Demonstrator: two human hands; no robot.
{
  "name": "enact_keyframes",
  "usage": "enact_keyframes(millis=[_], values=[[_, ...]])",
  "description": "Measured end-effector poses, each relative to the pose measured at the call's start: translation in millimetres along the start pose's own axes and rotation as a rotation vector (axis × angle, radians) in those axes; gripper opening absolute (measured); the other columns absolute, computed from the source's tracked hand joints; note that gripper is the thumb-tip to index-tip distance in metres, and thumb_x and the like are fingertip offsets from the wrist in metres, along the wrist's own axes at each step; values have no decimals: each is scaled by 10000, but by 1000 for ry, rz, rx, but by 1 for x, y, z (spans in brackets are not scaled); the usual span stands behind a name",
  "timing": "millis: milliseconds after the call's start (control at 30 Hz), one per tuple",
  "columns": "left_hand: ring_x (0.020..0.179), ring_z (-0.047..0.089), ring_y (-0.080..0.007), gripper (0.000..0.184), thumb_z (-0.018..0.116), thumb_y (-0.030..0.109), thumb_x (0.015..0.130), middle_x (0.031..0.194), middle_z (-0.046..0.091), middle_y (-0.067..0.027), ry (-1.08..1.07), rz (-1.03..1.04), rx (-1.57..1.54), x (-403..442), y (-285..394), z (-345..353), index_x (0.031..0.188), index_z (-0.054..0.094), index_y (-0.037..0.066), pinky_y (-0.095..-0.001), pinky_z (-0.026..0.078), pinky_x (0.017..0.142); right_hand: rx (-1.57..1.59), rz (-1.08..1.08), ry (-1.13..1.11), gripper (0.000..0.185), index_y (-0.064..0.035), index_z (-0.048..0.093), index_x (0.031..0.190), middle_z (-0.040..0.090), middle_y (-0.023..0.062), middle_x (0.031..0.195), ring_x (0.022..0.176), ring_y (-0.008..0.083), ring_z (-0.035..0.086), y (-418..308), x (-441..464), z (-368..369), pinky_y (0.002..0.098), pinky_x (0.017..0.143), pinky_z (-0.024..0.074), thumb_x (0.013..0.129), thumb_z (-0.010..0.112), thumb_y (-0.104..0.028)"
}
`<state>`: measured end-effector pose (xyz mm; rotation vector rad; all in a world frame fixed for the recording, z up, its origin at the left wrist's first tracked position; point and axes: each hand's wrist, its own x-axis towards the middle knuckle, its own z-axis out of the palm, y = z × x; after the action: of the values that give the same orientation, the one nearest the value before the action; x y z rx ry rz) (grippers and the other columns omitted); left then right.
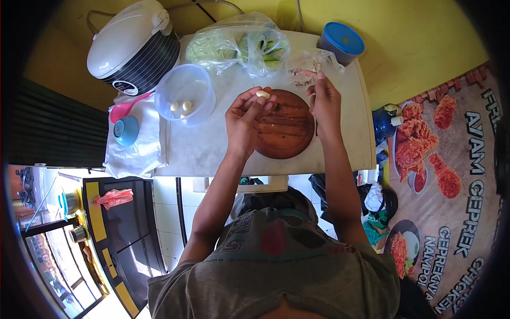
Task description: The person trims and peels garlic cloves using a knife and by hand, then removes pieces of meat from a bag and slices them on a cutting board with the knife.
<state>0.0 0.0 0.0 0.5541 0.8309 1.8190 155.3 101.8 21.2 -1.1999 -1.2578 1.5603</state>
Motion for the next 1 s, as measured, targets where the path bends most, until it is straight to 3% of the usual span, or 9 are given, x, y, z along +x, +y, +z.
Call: enact_keyframes(millis=[67, 100, 167, 300, 400, 533, 700, 900, 1000], values=[[1091, 627, -274, 291, 553, 29, 944, 1237, 580, -224, 3, -21, -29, 0, -2, -2, 1218, 504, -54, -284, 535, 910, -354, -366, 276, 297, -77, 700, 987, 723, 94, 883, 695, 143, 647, 2, 22, -8, 282, 646, 483, 949, 587, -348], [1091, 627, -274, 291, 553, 29, 944, 1237, 580, -224, 13, -30, -32, -5, -1, 0, 1218, 504, -54, -284, 535, 910, -361, -354, 274, 297, -77, 700, 987, 723, 94, 883, 695, 143, 647, -5, 24, -12, 282, 646, 483, 949, 587, -348], [1095, 624, -273, 278, 552, 14, 939, 1233, 580, -223, -1, -40, -61, -4, -1, 1, 1205, 511, -57, -288, 536, 923, -608, -398, 351, 244, -41, 655, 851, 711, 96, 788, 731, 257, 688, -19, 35, -16, 372, 671, 501, 932, 576, -257], [1093, 625, -275, 278, 556, -3, 931, 1221, 588, -215, -32, -37, -138, -3, 1, 4, 1206, 522, -35, -296, 537, 932, -973, -403, 423, 195, -74, 674, 981, 723, 62, 819, 781, 302, 683, -24, 48, -18, 416, 720, 508, 906, 576, -226], [1080, 633, -264, 257, 570, -10, 924, 1218, 596, -200, -23, -13, -239, -4, 1, 3, 1180, 553, -8, -288, 547, 916, -854, -379, 356, 262, -84, 657, 1093, 712, 95, 817, 783, 324, 679, -27, 45, -17, 413, 710, 511, 896, 588, -243], [1043, 651, -234, 206, 589, -7, 917, 1152, 639, -166, -8, 9, -122, -2, -8, -10, 1122, 588, -6, -247, 566, 854, -881, -498, 338, 321, -90, 631, 1173, 689, 109, 762, 740, 303, 684, -23, 37, -14, 393, 692, 510, 935, 554, -292], [1000, 668, -218, 180, 590, 2, 921, 1083, 670, -148, 107, 91, -89, -1, -8, -2, 1098, 597, -30, -220, 577, 798, -571, -481, -15, 395, -107, 600, 1254, 620, 75, 658, 597, 166, 629, -23, -12, 8, 316, 611, 494, 1027, 391, -353], [916, 693, -207, 212, 599, 6, 920, 1014, 686, -153, 121, 84, -95, -6, -4, 10, 1118, 591, -67, -245, 582, 764, -500, -482, -253, 396, -181, 536, 1354, 639, 96, 730, 620, 176, 623, -12, -36, 20, 307, 608, 487, 968, 553, -263], [844, 695, -179, 195, 587, 8, 929, 971, 693, -148, 35, 127, -82, -6, -8, 8, 1110, 596, -66, -246, 575, 713, -548, -841, -231, 469, -195, 494, 1393, 671, 126, 892, 702, 262, 628, -9, -37, 34, 327, 642, 497, 935, 588, -228]])
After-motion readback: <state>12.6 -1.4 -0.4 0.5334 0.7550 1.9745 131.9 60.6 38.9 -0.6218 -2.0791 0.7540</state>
